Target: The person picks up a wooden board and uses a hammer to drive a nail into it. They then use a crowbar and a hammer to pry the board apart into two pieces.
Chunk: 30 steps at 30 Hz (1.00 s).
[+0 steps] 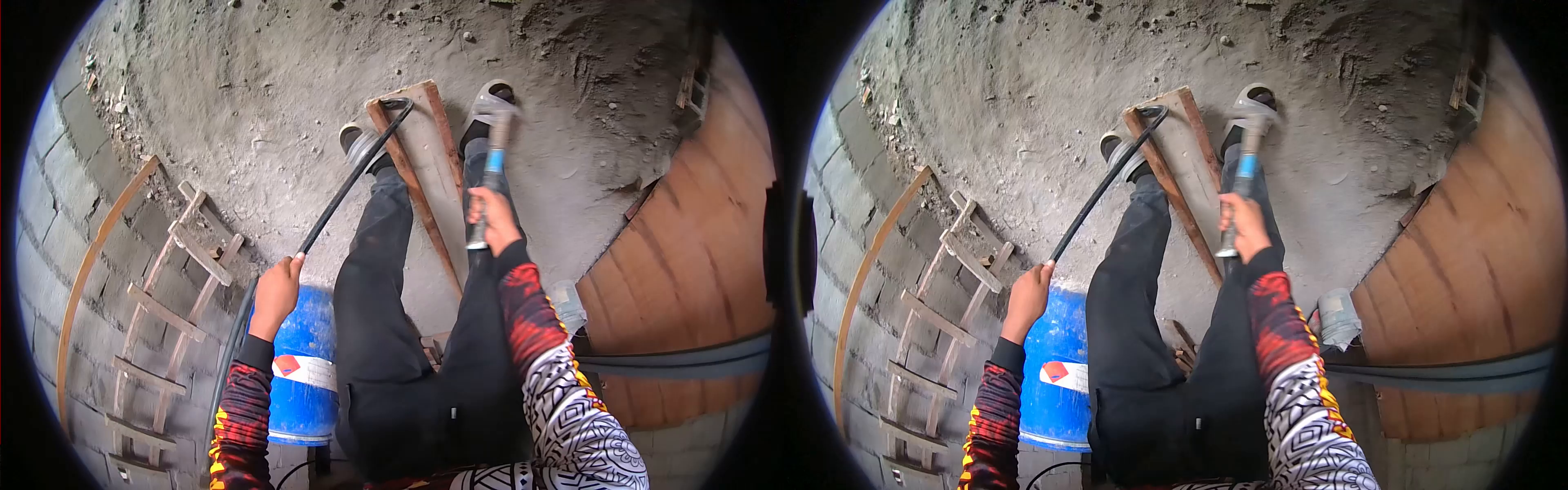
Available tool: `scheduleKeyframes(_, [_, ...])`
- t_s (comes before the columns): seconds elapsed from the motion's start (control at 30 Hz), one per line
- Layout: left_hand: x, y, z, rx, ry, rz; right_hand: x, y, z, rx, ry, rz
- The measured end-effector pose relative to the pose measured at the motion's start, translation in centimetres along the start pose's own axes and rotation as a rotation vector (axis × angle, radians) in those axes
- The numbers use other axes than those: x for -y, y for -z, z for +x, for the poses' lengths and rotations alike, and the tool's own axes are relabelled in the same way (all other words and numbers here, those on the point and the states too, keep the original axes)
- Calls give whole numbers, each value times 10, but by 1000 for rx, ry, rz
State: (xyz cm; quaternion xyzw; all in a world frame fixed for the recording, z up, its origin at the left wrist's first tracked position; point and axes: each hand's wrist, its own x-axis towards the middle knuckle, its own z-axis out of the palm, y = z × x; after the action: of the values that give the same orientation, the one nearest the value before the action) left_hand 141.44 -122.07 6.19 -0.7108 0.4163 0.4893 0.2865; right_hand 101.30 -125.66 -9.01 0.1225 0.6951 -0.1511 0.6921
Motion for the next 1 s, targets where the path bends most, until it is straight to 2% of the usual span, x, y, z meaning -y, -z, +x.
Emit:
scheduleKeyframes(0.1, [2,0,1,9,-6,-2,39,22,-7,-139,219,209])
scheduleKeyframes(0.17, [4,-1,2,37,14,-5,50,10,15,-130,320,528])
scheduleKeyframes(0.23, [4,0,2,44,19,-9,33,-28,38,-92,341,673])
scheduleKeyframes(0.3, [2,2,3,49,21,-12,-15,-82,42,-211,218,411])
scheduleKeyframes(0.37, [0,1,2,43,31,-13,-63,-98,54,137,-189,54])
scheduleKeyframes(0.5, [-5,4,0,28,17,-52,-59,-113,31,125,-159,149])
scheduleKeyframes(0.6, [-11,11,-7,108,39,-148,-46,-76,-1,159,-187,-4])
scheduleKeyframes(0.67, [3,19,-7,321,14,-254,-30,-54,-34,82,-153,-99])
scheduleKeyframes(0.7, [8,27,-13,313,8,-259,-23,-41,-49,97,-172,-95])
scheduleKeyframes(0.77, [21,45,-26,544,74,-623,-11,-23,-77,78,-164,-36])
scheduleKeyframes(0.8, [34,49,-32,622,92,-650,-4,-21,-93,37,-154,-7])
scheduleKeyframes(0.83, [51,51,-38,612,86,-651,4,-24,-104,-5,-144,23])
scheduleKeyframes(0.9, [88,46,-52,759,154,-789,8,-30,-110,2,-101,99])
scheduleKeyframes(0.93, [99,41,-58,761,160,-785,5,-29,-111,-1,-68,177])
scheduleKeyframes(1.0, [114,32,-67,742,276,-1171,-4,-35,-102,-20,-41,153])
